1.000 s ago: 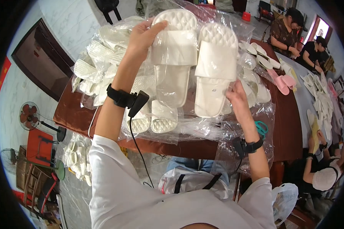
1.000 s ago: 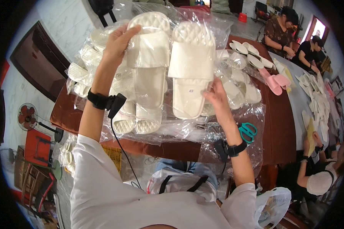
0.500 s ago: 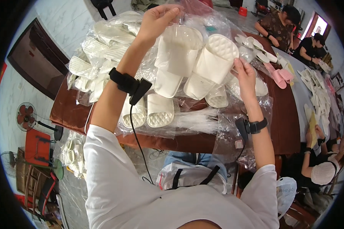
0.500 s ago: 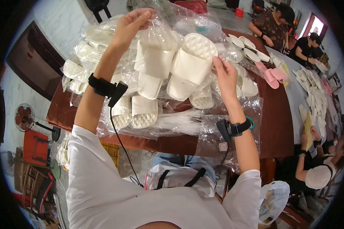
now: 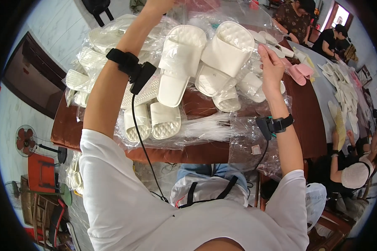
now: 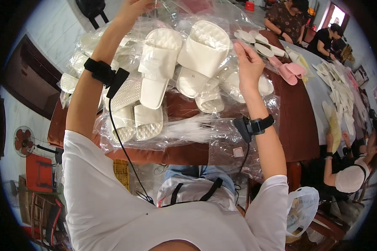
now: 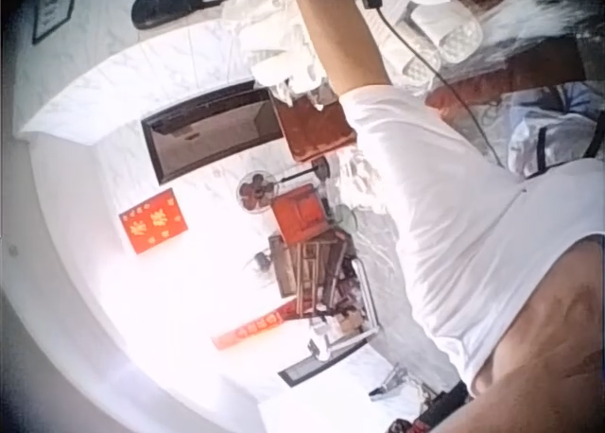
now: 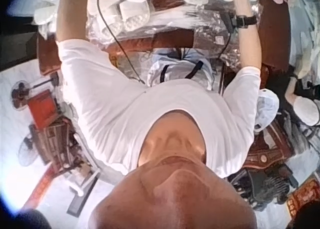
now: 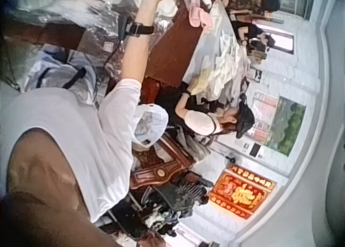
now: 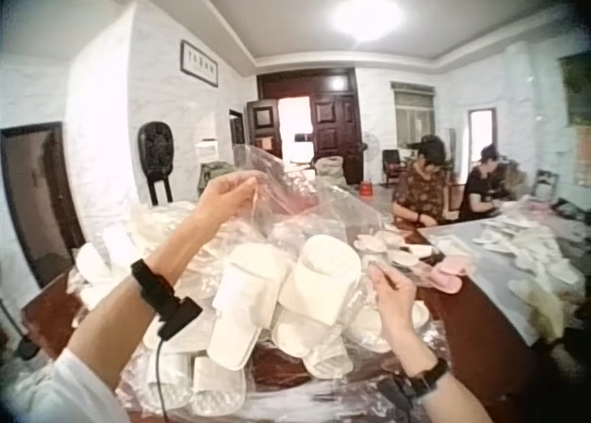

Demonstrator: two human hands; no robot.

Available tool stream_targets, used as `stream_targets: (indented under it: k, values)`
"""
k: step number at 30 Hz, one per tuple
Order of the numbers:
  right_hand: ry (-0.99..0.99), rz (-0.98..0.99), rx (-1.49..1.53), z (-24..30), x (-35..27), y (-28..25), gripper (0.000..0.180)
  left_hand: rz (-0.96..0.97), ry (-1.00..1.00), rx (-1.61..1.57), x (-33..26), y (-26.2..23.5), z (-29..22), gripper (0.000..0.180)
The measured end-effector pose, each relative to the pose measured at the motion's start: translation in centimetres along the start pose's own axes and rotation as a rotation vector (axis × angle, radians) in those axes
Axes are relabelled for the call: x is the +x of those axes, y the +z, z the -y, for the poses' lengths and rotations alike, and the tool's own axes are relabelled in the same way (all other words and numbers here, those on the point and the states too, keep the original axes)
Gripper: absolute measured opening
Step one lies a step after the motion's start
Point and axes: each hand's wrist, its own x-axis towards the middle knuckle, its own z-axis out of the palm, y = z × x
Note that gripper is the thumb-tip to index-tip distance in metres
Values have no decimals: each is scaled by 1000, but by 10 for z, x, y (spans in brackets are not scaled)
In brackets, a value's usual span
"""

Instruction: Attaching plastic pairing tags to slippers and placing them into individual plastic bags.

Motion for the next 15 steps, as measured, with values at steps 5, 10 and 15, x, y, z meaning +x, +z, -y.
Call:
stream_targets:
  k: [5,10,15]
  values:
    - [97,13,65,-2,6,-28,34,-143,-90,-358,32,22,6,30]
    - [184,200,-38,-17,-8,-42,34,-290,5,-471,65,-9,17,27]
    - [167,364,-146,-19,-17,-51,33,-282,72,-525,79,5,15,24]
